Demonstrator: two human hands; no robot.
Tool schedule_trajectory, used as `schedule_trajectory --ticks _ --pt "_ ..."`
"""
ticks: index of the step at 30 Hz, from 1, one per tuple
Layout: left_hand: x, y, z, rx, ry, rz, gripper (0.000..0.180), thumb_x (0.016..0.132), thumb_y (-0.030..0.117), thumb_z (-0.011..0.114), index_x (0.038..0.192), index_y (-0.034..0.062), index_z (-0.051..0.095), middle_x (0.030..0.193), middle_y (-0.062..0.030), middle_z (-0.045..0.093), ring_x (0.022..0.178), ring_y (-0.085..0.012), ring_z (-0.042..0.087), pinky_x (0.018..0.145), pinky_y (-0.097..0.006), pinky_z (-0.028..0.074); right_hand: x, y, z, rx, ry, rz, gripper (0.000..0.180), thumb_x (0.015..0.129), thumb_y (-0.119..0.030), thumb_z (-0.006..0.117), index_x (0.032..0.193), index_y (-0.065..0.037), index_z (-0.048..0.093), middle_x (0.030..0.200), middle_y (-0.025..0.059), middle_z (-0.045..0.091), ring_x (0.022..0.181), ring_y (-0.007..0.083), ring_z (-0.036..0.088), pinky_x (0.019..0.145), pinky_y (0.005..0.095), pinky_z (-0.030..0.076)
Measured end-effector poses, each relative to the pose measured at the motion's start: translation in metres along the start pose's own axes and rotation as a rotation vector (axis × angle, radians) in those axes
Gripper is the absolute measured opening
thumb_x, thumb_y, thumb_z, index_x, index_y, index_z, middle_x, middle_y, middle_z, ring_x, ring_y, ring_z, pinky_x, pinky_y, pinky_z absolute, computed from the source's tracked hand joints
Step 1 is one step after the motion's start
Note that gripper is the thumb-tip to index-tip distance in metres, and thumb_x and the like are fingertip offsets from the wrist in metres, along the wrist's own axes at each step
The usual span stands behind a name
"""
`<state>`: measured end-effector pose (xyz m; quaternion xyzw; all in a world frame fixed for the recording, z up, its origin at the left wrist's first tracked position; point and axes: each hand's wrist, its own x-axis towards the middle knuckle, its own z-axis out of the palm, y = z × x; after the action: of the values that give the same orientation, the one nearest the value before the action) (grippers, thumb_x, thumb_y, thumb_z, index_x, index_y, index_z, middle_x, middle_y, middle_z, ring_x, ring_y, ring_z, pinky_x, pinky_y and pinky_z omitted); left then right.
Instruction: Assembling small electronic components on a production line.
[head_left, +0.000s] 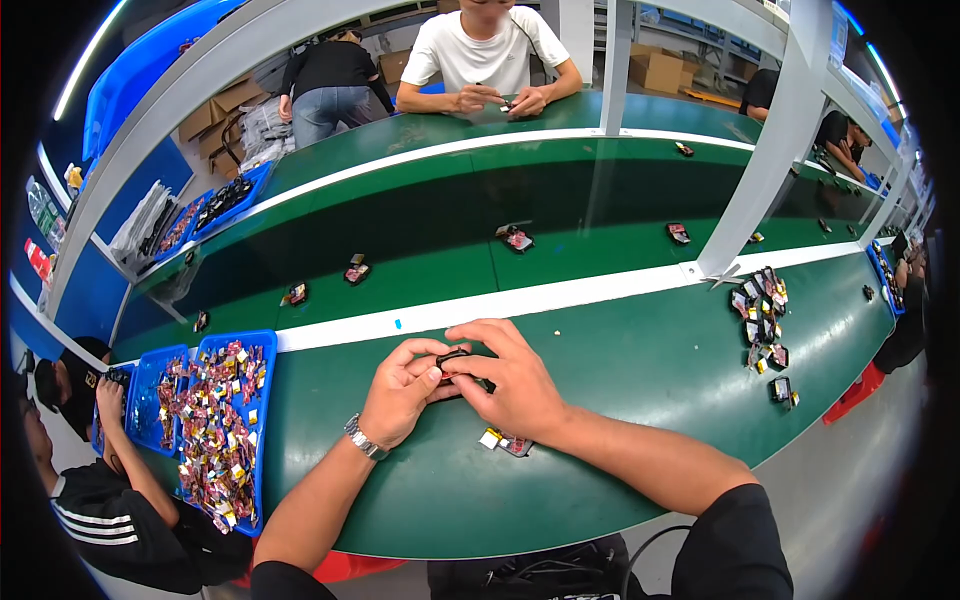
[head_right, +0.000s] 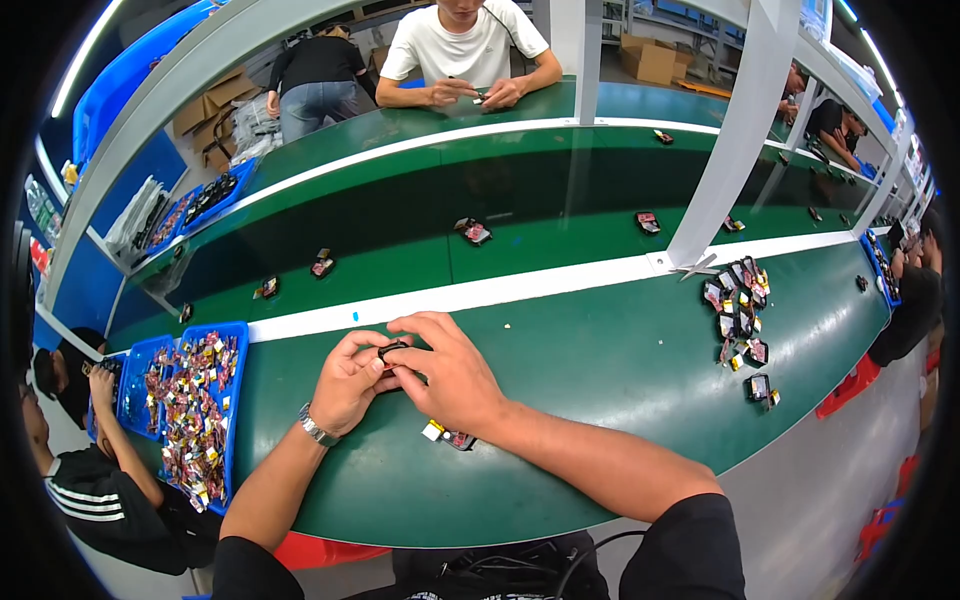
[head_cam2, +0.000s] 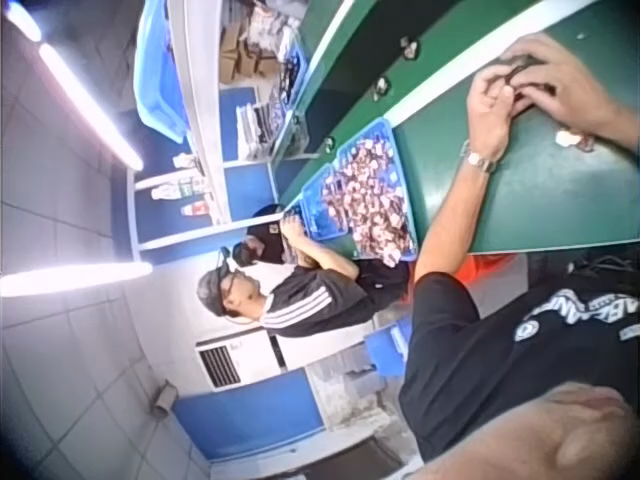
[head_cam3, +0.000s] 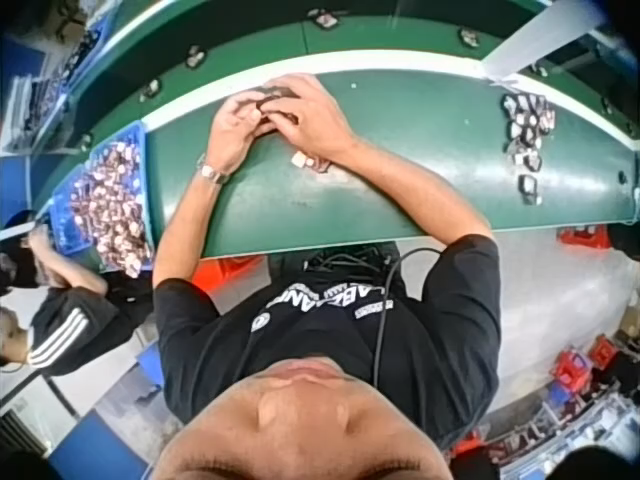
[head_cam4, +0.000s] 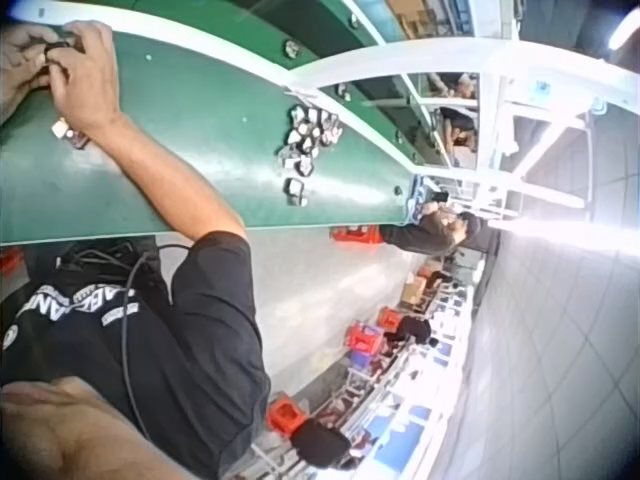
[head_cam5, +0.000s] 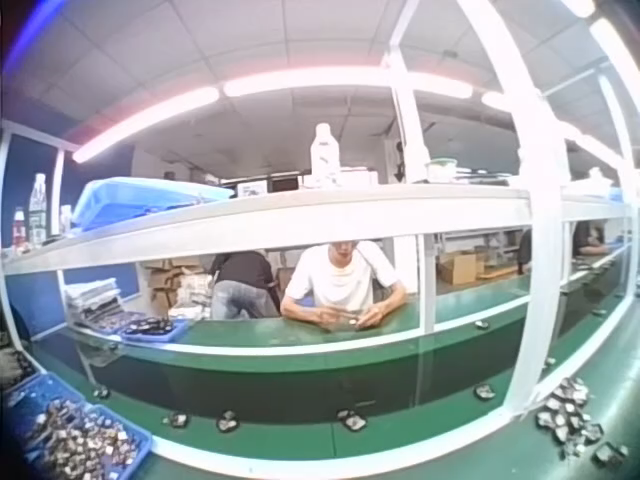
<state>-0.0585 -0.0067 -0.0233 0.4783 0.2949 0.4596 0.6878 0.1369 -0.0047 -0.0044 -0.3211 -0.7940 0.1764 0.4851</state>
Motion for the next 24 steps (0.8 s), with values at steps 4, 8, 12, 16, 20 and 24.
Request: schedule_trajectory --ticks 4,8,12,16,20,24 --pt "-0.001 0.001 0.001 0.016 0.032 -0.020 0.025 0.099 0.006 0.052 0.123 0.0021 0.048 0.132 -0.0191 0.056 0.116 -0.0251 0.061 0.098 -0.041 0.053 0.001 0.002 0.001 0.043 -0.007 0.029 0.014 0.076 -0.001 0.070 0.090 -0.004 0.071 0.121 0.0092 0.059 0.115 0.0296 0.053 0.091 0.0378 0.050" --pt "-0.003 0.002 0.005 0.039 0.037 -0.002 0.025 0.099 0.005 0.052 0.123 0.0028 0.048 0.131 -0.0192 0.057 0.115 -0.0247 0.062 0.097 -0.040 0.054 0.001 -0.001 0.002 0.053 0.001 -0.053 0.017 0.075 0.000 0.068 0.092 -0.005 0.070 0.123 0.0104 0.058 0.118 0.0318 0.052 0.093 0.0410 0.048" --pt "-0.004 -0.001 -0.003 -0.009 0.047 0.016 0.024 0.097 0.005 0.056 0.120 0.0055 0.048 0.129 -0.0182 0.059 0.113 -0.0237 0.062 0.093 -0.039 0.055 0.008 -0.009 -0.004 -0.051 -0.025 -0.162 0.020 0.073 0.001 0.069 0.092 -0.003 0.068 0.123 0.0120 0.058 0.119 0.0327 0.052 0.095 0.0428 0.047" --pt "-0.001 -0.003 -0.001 -0.076 0.029 0.023 0.025 0.096 0.006 0.059 0.119 0.0079 0.048 0.129 -0.0172 0.060 0.112 -0.0235 0.063 0.092 -0.039 0.056 0.003 -0.002 -0.003 -0.083 0.012 -0.137 0.019 0.072 0.000 0.069 0.090 -0.002 0.068 0.122 0.0126 0.058 0.118 0.0322 0.052 0.094 0.0411 0.047" --pt "0.000 -0.002 -0.001 -0.079 -0.001 0.047 0.023 0.098 0.005 0.055 0.120 0.0037 0.049 0.132 -0.0193 0.056 0.117 -0.0254 0.061 0.097 -0.042 0.054 0.003 0.000 -0.004 -0.082 0.019 -0.125 0.018 0.073 0.000 0.069 0.090 -0.001 0.068 0.120 0.0124 0.058 0.116 0.0316 0.053 0.094 0.0407 0.047" --pt "0.000 -0.001 -0.001 -0.069 0.011 0.023 0.026 0.097 0.004 0.054 0.123 0.0016 0.049 0.131 -0.0191 0.057 0.116 -0.0251 0.061 0.098 -0.043 0.054 0.004 0.000 -0.002 0.001 0.011 -0.086 0.016 0.074 0.000 0.069 0.090 -0.002 0.067 0.119 0.0120 0.058 0.115 0.0317 0.054 0.094 0.0404 0.047"
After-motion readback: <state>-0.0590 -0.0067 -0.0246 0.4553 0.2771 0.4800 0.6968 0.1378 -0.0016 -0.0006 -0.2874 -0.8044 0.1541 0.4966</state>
